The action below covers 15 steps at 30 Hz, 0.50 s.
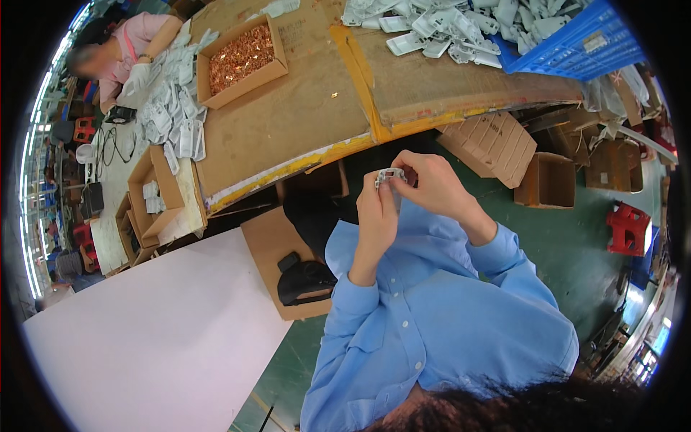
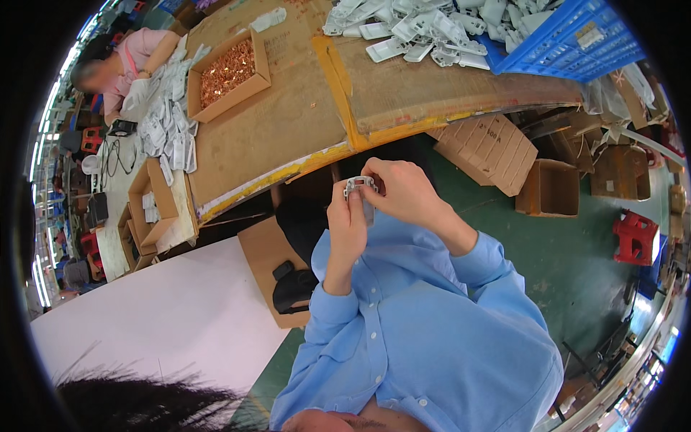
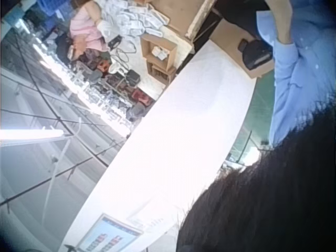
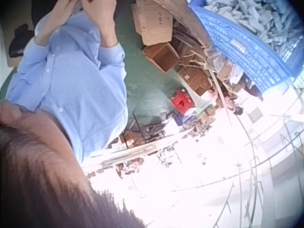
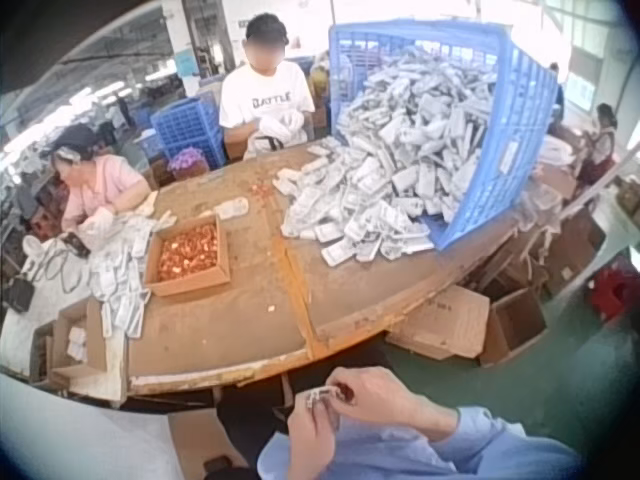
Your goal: Manually assembling electronic components by inserting small metal pins into plastic housings at a factory workbench.
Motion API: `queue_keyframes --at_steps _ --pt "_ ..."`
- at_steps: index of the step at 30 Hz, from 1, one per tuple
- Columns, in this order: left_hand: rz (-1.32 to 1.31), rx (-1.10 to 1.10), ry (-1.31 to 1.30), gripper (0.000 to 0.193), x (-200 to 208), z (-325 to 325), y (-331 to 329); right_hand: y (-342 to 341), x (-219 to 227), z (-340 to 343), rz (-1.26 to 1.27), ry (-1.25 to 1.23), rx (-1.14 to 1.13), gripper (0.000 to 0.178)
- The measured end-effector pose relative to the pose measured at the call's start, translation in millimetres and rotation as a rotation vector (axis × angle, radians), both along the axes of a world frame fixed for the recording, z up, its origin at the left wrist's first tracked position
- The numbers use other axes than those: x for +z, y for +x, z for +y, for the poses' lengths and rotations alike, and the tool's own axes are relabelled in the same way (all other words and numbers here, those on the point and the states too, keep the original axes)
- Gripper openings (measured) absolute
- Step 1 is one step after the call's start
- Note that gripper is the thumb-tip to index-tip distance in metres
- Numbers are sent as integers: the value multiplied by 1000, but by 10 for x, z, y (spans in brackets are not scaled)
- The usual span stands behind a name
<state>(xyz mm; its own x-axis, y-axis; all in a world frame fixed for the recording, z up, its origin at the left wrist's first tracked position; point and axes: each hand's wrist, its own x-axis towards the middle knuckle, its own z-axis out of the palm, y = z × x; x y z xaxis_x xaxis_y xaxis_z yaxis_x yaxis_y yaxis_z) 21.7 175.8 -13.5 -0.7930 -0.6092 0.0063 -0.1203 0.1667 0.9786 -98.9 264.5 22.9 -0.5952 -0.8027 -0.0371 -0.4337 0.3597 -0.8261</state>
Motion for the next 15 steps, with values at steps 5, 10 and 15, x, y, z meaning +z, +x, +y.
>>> queue_keyframes --at_steps 5,10,15 --pt "-9 -24 21 19 5 -15 9 -11 -23 15 5 7 28 16" --pt "-40 -65 49 18 54 -16 13 -16 -60 39 -27 -22 38 15" --pt "-32 -92 52 17 25 -12 25 -29 -80 67 -30 -37 50 14"
